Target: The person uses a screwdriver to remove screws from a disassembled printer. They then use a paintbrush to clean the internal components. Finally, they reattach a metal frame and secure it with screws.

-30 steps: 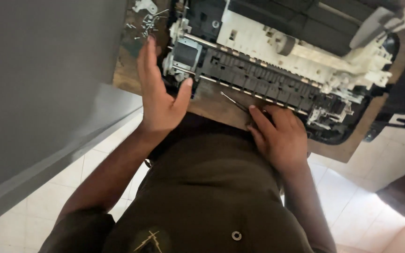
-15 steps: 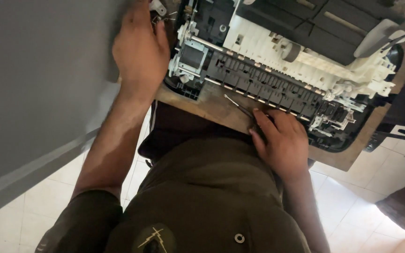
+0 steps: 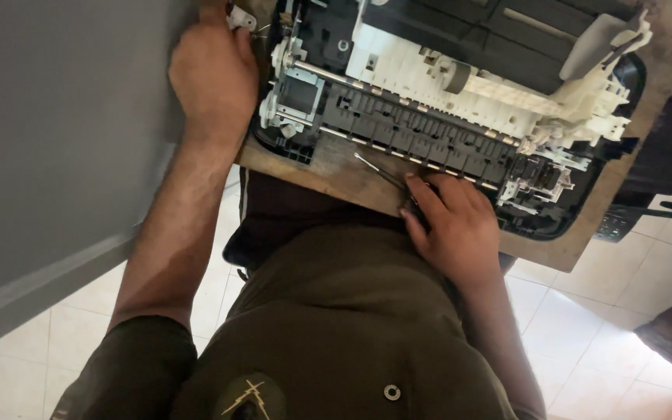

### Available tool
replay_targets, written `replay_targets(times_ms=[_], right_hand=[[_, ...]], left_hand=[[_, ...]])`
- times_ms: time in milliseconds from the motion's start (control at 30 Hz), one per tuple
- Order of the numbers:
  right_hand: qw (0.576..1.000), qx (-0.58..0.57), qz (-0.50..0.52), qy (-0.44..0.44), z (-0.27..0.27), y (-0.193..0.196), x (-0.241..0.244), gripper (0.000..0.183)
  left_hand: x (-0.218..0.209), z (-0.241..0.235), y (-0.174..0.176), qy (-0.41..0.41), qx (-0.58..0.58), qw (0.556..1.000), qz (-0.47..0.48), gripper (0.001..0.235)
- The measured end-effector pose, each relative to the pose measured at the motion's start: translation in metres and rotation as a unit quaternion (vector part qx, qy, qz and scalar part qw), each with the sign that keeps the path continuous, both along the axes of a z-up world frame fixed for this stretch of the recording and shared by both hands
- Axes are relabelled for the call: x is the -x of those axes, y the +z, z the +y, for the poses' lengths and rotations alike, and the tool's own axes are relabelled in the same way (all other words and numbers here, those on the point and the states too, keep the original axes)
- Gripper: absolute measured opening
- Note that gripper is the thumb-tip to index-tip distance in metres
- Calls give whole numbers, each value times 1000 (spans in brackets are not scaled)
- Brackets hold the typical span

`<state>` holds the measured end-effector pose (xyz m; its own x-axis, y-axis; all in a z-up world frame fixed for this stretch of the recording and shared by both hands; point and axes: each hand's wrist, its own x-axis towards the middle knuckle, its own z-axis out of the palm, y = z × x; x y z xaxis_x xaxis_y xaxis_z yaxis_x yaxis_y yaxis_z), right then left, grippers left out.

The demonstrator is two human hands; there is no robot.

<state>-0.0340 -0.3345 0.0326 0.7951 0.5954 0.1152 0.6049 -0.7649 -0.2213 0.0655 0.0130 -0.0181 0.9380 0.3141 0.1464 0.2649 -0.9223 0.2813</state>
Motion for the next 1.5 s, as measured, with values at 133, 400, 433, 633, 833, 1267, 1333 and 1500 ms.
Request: replay_targets(times_ms=[133, 400, 433, 633, 833, 1267, 1333, 1500], right_hand=[[1000, -25, -7, 1, 1, 0, 0, 37], [1000, -17, -3, -11, -1, 1, 2, 50], [1000, -5, 8, -9, 0, 3, 2, 48], [1000, -12, -17, 10, 1, 4, 3, 39], [998, -39, -56, 6, 18, 0, -2, 40], [993, -91, -67, 32, 5, 3, 4, 42], [992, -91, -77, 33, 5, 3, 4, 42], [988, -127, -78, 44, -6, 11, -14, 48]], left_hand=[[1, -5, 11, -4, -16, 1000, -26, 26], [13, -17, 60, -147, 158, 962, -164, 30], [16, -19, 59, -146, 194, 954, -174, 33], [35, -33, 62, -141, 240, 949, -148, 37], [36, -31, 52, -145, 262, 943, -148, 37], [39, -43, 47, -124, 276, 947, -112, 39], [41, -43, 41, -135, 281, 942, -125, 40], [44, -38, 30, -122, 332, 926, -134, 45]])
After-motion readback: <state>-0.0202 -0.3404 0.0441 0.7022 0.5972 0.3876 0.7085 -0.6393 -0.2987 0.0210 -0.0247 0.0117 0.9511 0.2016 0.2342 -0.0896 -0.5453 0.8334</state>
